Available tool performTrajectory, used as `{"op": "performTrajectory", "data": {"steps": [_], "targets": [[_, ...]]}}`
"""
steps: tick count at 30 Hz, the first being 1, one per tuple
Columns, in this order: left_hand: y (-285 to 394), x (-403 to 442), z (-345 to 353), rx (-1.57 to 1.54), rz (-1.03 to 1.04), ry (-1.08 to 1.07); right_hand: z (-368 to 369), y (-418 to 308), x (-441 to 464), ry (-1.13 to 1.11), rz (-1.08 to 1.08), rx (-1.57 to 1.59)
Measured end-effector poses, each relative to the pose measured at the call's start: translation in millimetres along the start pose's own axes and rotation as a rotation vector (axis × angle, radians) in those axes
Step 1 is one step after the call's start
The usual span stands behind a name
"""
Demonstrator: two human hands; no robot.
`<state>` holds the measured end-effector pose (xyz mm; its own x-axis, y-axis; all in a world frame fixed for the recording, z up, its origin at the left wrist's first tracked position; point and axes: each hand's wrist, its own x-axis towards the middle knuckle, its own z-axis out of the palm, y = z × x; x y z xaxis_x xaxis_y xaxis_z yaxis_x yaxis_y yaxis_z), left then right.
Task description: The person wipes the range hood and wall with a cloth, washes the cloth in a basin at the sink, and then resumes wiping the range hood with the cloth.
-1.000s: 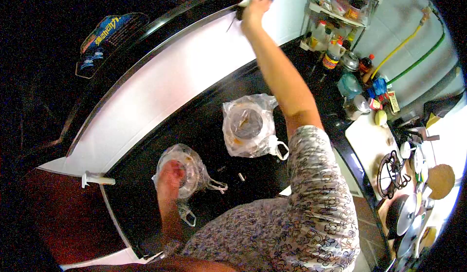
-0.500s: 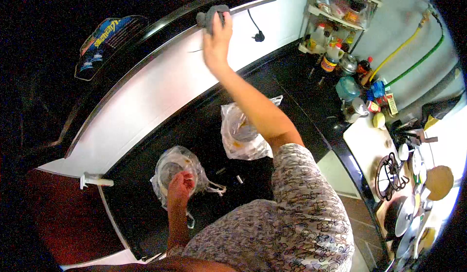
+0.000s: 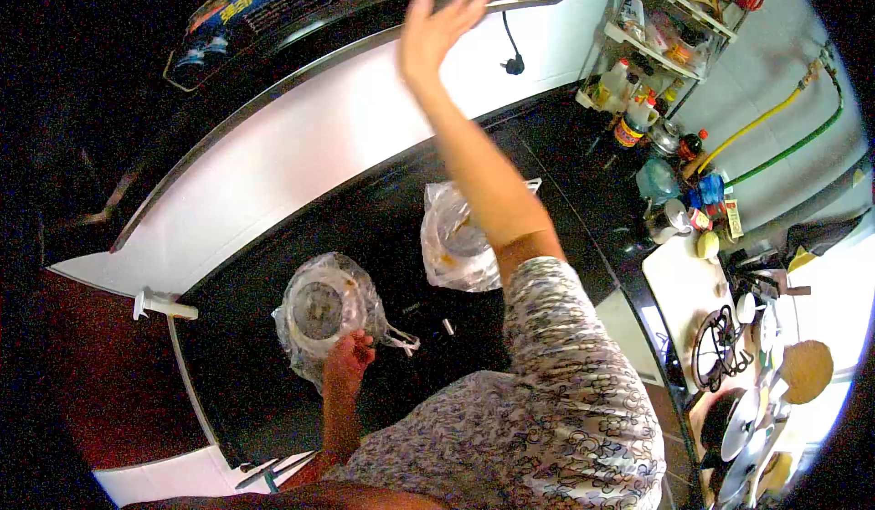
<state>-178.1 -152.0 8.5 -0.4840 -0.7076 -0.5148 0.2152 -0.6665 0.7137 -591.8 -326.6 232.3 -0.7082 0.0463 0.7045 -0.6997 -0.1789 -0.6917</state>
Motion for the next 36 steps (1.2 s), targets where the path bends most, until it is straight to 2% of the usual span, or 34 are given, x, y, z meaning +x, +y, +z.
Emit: {"op": "performTrajectory", "data": {"steps": [3, 5, 6, 7, 9, 10, 11, 12, 13, 15, 16, 19, 22, 23, 26, 28, 29, 30, 31, 33, 35, 36], "targets": [[-6, -1, -20, -0.008, 0.023, -0.022, 20, -39, -74, -0.148, -0.134, -0.091], [0, -2, -27, 0.013, 0.028, -0.012, 5, -52, -97, -0.324, -0.275, 0.001], [3, -2, -28, 0.023, 0.029, -0.006, 7, -28, -92, -0.197, -0.496, 0.092], [7, -5, -25, 0.043, 0.037, 0.008, -10, -22, -85, -0.244, -0.424, 0.072], [15, -14, -20, 0.085, 0.05, 0.035, -38, -11, -49, -0.16, -0.423, 0.033], [14, -16, -24, 0.104, 0.059, 0.044, -49, 1, -27, -0.118, -0.235, 0.09], [14, -20, -29, 0.109, 0.048, 0.037, -55, 11, -7, 0.032, -0.143, 0.041], [16, -25, -33, 0.119, 0.036, 0.031, -63, 12, 15, 0.003, -0.081, -0.07], [16, -29, -38, 0.126, 0.024, 0.024, -64, 12, 30, -0.076, -0.122, -0.133], [2, -33, -52, 0.033, 0.056, 0.036, -39, 7, 16, -0.097, 0.056, -0.147], [-2, -35, -58, -0.009, 0.071, 0.045, -22, 8, -4, 0.028, -0.092, -0.144], [-1, -38, -64, -0.078, 0.012, 0.015, -30, -35, -53, -0.206, -0.295, -0.328], [0, -37, -57, 0.007, 0.105, 0.014, -26, -27, -37, -0.119, -0.232, -0.303], [2, -35, -55, 0.001, 0.093, 0.019, -17, -4, -17, -0.062, -0.042, -0.144], [6, -31, -54, -0.04, 0.067, 0.019, -22, -1, -3, -0.039, -0.012, -0.247], [-1, -32, -59, -0.089, 0.052, -0.015, -10, -11, -19, -0.071, 0.015, 0.056], [-4, -33, -59, -0.105, 0.047, -0.016, -10, -17, -38, -0.141, -0.024, 0.047], [-5, -34, -59, -0.119, 0.04, -0.017, -22, -43, -58, -0.28, -0.317, -0.394], [-6, -36, -60, -0.13, 0.033, -0.014, -28, -58, -57, -0.331, -0.234, -0.419], [-4, -34, -66, -0.141, 0.05, -0.017, -15, -16, -25, -0.152, 0.032, -0.144], [0, -34, -74, -0.133, 0.08, -0.026, -30, -7, 13, -0.023, 0.327, 0.11], [2, -34, -76, -0.12, 0.104, -0.037, -33, -10, 16, -0.045, 0.261, -0.018]]}}
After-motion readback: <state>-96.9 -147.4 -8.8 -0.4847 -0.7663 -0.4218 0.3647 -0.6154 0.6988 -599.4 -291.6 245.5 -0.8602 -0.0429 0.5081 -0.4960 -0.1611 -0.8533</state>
